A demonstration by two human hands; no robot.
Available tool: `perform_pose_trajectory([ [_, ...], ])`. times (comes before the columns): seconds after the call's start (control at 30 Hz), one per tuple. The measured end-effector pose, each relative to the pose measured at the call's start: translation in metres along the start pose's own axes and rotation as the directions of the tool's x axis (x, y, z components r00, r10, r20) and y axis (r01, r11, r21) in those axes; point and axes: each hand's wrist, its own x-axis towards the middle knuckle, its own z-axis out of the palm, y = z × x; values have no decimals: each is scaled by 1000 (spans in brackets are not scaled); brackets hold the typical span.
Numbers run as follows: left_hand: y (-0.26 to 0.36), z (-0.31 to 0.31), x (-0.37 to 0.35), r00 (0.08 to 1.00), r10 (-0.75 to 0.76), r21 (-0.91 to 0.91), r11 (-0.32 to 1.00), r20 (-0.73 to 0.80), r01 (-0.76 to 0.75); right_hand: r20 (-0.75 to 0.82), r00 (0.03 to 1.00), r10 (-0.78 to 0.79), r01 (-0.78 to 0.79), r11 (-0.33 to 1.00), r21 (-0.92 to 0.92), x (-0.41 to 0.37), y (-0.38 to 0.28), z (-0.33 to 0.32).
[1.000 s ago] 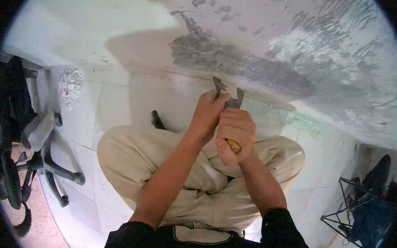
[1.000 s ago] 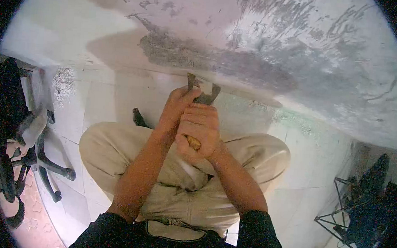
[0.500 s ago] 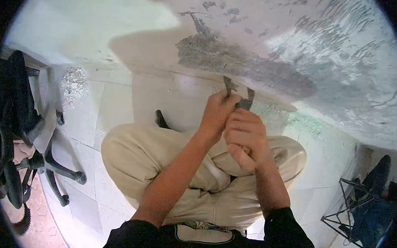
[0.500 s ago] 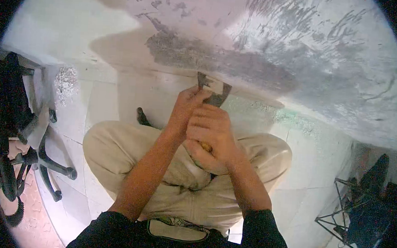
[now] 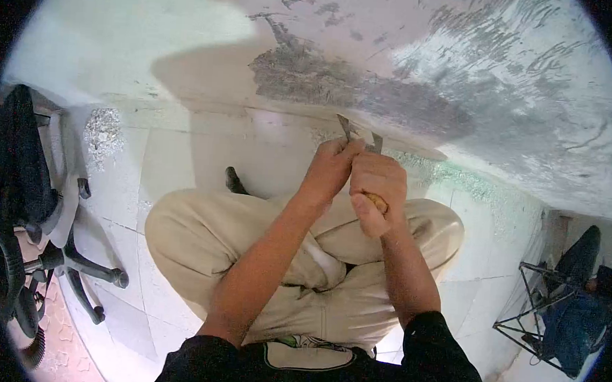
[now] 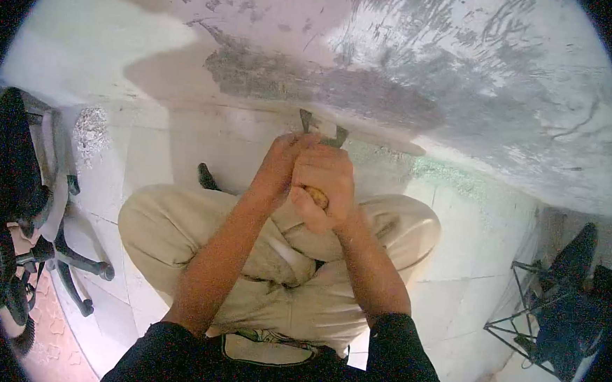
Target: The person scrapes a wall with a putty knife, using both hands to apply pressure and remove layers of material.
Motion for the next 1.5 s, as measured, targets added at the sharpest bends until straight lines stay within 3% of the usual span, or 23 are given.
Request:
perform_pose_trajectory([
  [0.1, -2, 0, -1, 996, -62, -88, 994, 58, 67, 22, 999, -25, 26, 1000, -18, 4, -5, -5],
  [0.17, -11, 2, 0, 995, -94, -279, 955, 45, 103, 58, 998, -27, 27, 1000, -1, -5, 2, -2],
  [0.2, -30, 1, 4, 995, -86, -279, 956, 44, 95, 33, 990, 137, -137, 991, -6, -16, 21, 4],
  [0.23, -56, -2, 12, 993, 97, -186, 979, 65, -84, 7, 958, 286, -286, 958, -10, -16, 32, 5],
  [0.27, -68, -4, 17, 957, 271, -97, 960, 99, -262, 7, 963, 269, -269, 963, -16, -13, 28, 3],
  [0.3, -57, -1, 13, 953, 288, -94, 955, 96, -280, -14, 988, 157, -157, 987, -38, -13, 20, 3],
  [0.33, -36, 4, 9, 988, 142, -161, 978, 65, -130, -31, 999, 32, -34, 998, -61, -8, 21, 2],
  [0.37, -17, 6, 4, 998, -28, -237, 971, 47, 39, -26, 999, 24, -25, 998, -57, 2, 20, -3],
  [0.43, -2, 1, -2, 993, -82, -164, 982, 90, 96, -20, 1000, -22, 23, 999, 42, 7, 2, -15],
  [0.57, 4, 4, 5, 994, -52, -19, 998, 100, 54, -141, 990, 18, -13, 999, 34, 1, 7, -12],
  [0.63, 1, 5, 4, 994, -33, 53, 998, 102, 27, -107, 994, -10, 15, 999, 45, 4, -1, -15],
  [0.7, -6, 9, 5, 992, -104, -192, 975, 74, 117, -74, 997, -37, 42, 997, 61, 6, 4, -13],
  [0.8, -10, 6, 11, 988, -110, -371, 917, 111, 144, -114, 993, 42, -27, 990, 137, 2, 8, -11],
  [0.83, -4, 9, 10, 988, -107, -377, 915, 111, 141, -96, 995, -3, 12, 996, 93, 4, 0, -10],
  [0.9, 7, 11, 2, 992, -75, -144, 985, 105, 90, -79, 995, -56, 60, 997, 56, 6, 10, -7],
  [0.97, -21, 2, 25, 993, -69, -93, 993, 94, 77, -119, 989, -93, 108, 985, 132, -9, 26, -3],
  [1.03, -30, 5, 25, 994, -37, -50, 998, 101, 43, -27, 1000, 16, -13, 996, 91, 7, 12, -10],
  [1.1, -19, 9, 20, 992, -110, -277, 953, 66, 124, -14, 1000, -22, 23, 997, 69, 4, 13, -10],
  [1.17, -38, 3, 17, 994, -90, -192, 976, 66, 101, 37, 999, -22, 20, 999, 39, -5, 7, -7],
  [1.23, -58, -2, 13, 992, 57, -28, 998, 111, -54, 87, 996, -15, 14, 1000, 13, -18, 5, -2],
  [1.37, -72, -12, -16, 983, -28, -59, 997, 183, 39, 139, 970, 201, -211, 976, 61, -37, 4, 12],
  [1.43, -94, -18, -11, 974, -130, -416, 888, 185, 197, 149, 949, 276, -290, 954, 79, -41, -4, 19],
  [1.5, -83, -22, -22, 981, -113, -280, 948, 154, 154, 252, 914, 318, -342, 938, 55, -38, -11, 20],
])
